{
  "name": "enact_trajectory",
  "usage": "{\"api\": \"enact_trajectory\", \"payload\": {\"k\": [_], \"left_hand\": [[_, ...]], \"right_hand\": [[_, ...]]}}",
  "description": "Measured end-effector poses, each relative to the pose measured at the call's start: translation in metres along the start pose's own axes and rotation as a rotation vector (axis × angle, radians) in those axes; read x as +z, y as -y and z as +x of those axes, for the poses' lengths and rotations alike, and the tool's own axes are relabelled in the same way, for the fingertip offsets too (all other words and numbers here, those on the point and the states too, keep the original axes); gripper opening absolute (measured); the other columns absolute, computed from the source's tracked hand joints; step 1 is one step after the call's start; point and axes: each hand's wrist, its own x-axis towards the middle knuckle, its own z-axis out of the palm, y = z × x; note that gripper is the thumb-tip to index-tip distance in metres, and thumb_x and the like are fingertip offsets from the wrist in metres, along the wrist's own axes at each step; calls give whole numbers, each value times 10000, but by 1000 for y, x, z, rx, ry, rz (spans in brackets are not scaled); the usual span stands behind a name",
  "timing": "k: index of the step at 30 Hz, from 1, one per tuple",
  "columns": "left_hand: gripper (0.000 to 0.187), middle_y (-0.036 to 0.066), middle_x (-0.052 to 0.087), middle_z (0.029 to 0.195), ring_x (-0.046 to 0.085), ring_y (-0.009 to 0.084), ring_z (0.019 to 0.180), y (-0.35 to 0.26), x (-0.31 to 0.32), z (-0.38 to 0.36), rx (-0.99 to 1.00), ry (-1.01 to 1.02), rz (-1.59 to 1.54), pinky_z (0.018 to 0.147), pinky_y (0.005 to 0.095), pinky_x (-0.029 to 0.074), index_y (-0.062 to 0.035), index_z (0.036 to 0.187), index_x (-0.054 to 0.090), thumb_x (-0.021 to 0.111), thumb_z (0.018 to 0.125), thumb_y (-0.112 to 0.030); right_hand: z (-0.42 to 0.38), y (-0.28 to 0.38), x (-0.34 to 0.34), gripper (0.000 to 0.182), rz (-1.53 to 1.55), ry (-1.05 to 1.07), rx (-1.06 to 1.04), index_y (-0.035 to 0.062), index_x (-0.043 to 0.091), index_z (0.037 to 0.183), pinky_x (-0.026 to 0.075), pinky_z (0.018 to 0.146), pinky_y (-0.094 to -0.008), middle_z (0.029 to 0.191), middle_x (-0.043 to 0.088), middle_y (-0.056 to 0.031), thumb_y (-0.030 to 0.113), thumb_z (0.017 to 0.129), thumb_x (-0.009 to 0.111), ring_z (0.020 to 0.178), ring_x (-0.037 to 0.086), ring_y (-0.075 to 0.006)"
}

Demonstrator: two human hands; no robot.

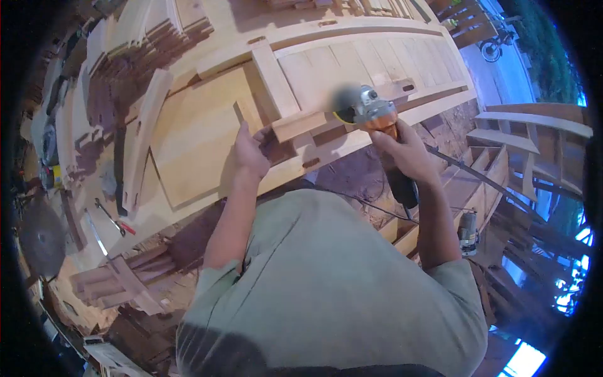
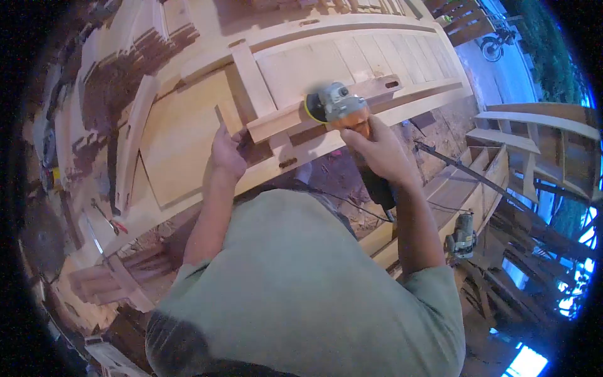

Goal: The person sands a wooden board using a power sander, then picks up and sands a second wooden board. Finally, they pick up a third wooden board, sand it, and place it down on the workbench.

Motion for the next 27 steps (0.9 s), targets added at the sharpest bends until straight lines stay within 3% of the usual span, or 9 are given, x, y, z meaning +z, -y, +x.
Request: {"api": "enact_trajectory", "payload": {"k": [2, 5, 9, 14, 17, 21, 23, 25, 27], "left_hand": [[684, 179, 655, 1085, 599, 303, 1043, 0, -5, 5, 11, 7, -35, 980, 418, 469, 56, 1114, 621, 349, 993, -560], [672, 172, 664, 1053, 612, 311, 1013, 0, -12, 13, -142, 71, -123, 956, 430, 490, 51, 1086, 630, 331, 998, -544], [661, 163, 675, 1025, 632, 315, 977, 0, -7, 11, -119, 20, -106, 940, 451, 502, 46, 1071, 638, 329, 994, -533], [671, 160, 679, 1000, 649, 325, 927, 3, -13, 23, -96, -32, -83, 905, 476, 520, 41, 1093, 637, 328, 985, -545], [634, 167, 680, 977, 657, 329, 896, -4, -14, 15, -182, 127, -104, 871, 468, 537, 42, 1041, 633, 360, 981, -527], [646, 177, 681, 949, 660, 334, 889, -4, -11, 21, -119, 41, -114, 859, 448, 543, 61, 1005, 629, 365, 976, -527], [658, 182, 681, 947, 662, 337, 888, 10, -31, 54, -59, 1, -165, 856, 443, 544, 67, 1009, 629, 360, 975, -532], [670, 182, 677, 916, 661, 331, 871, 28, -81, 115, 156, 5, 87, 852, 434, 542, 69, 1030, 630, 358, 972, -540], [639, 193, 664, 992, 639, 341, 971, 6, -26, 38, 75, 23, 49, 895, 476, 527, 54, 1106, 595, 325, 985, -512]], "right_hand": [[0, 15, 11, 426, 99, 164, 15, -11, 560, 1221, 486, 777, -301, 965, 638, -49, 259, 907, 662, 842, 596, -150], [0, 27, 26, 452, -67, 226, 26, -25, 527, 1275, 464, 805, -239, 1050, 604, -38, 249, 932, 634, 911, 543, -78], [-4, 37, 42, 459, -144, 233, -103, -25, 506, 1290, 465, 831, -253, 1041, 603, -46, 238, 934, 626, 929, 547, -91], [-10, 51, 55, 482, -109, 328, -87, -36, 501, 1272, 472, 904, -329, 1092, 640, -119, 247, 911, 649, 1017, 600, -174], [-6, 48, 67, 500, -161, 347, -150, -48, 497, 1253, 481, 901, -359, 1073, 648, -178, 270, 901, 653, 1014, 636, -244], [-6, 62, 74, 495, -338, 390, -52, -30, 465, 1327, 472, 904, -310, 1093, 628, -107, 196, 921, 636, 993, 593, -162], [-6, 59, 74, 505, -277, 399, -109, -54, 501, 1210, 485, 897, -399, 1052, 648, -246, 313, 892, 643, 1036, 646, -352], [-7, 61, 68, 508, -284, 372, -74, -51, 500, 1221, 484, 903, -393, 1066, 650, -232, 304, 890, 649, 1040, 645, -333], [-6, 54, 61, 512, -289, 351, -43, -49, 500, 1232, 484, 908, -387, 1079, 651, -219, 295, 888, 656, 1045, 644, -314]]}}
